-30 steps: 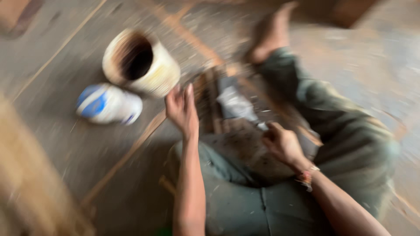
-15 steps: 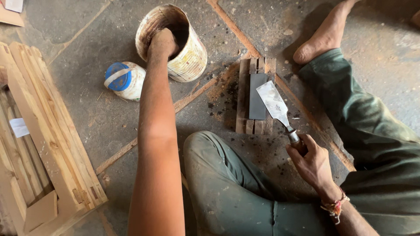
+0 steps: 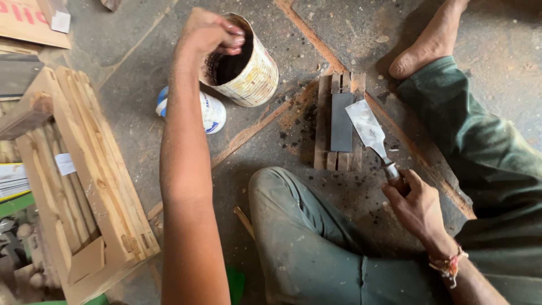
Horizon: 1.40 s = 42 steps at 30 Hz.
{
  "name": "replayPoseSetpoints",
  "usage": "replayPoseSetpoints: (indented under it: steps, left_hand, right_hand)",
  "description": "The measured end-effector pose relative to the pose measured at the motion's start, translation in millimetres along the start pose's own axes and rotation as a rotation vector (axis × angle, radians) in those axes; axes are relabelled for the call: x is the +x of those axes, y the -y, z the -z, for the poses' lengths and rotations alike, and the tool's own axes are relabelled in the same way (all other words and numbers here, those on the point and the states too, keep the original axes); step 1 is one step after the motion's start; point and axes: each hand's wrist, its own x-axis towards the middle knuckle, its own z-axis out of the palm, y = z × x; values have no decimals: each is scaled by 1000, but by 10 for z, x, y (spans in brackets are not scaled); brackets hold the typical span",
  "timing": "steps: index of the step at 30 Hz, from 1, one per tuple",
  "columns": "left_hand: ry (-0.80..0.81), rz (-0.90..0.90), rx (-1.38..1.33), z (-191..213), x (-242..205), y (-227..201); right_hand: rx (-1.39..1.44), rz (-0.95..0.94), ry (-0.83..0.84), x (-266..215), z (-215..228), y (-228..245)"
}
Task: The person sits on the floor and sharpens a metal chisel blade on a sharpening stone. They repeatedly rub the blade against the stone, occasionally dipping it into a can of liquid and inspecting the edge.
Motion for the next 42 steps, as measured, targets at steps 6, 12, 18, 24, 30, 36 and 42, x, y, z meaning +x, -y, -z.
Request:
replayPoseSetpoints:
  steps: [6,12,18,24,30,36,42]
  left_hand:
    - [195,-125,140,-665,-624,-639]
    - [356,-166,162,-1312,-798,-782]
    - [403,-303,199,-1511,-812,-638]
    - [289,-440,188,-1633,-800,-327]
    - [209,-474,12,-2409,-1410,130]
    - [214,-803,24,-3415,-1582,534]
    - [306,-728,572,-3556,-1619,692]
  right_hand:
    - [-40,23,3,-32,17,68]
    - [-57,77,10,-63,-5,83]
    - [-157,94,21,-55,-40,46]
    - [-194,103,5,-41,-94,-31]
    - [-183,228,5,-113,92,28]
    - [-253,491,-192,-366,513,322]
    - [-433,596,-220,-471,446,464]
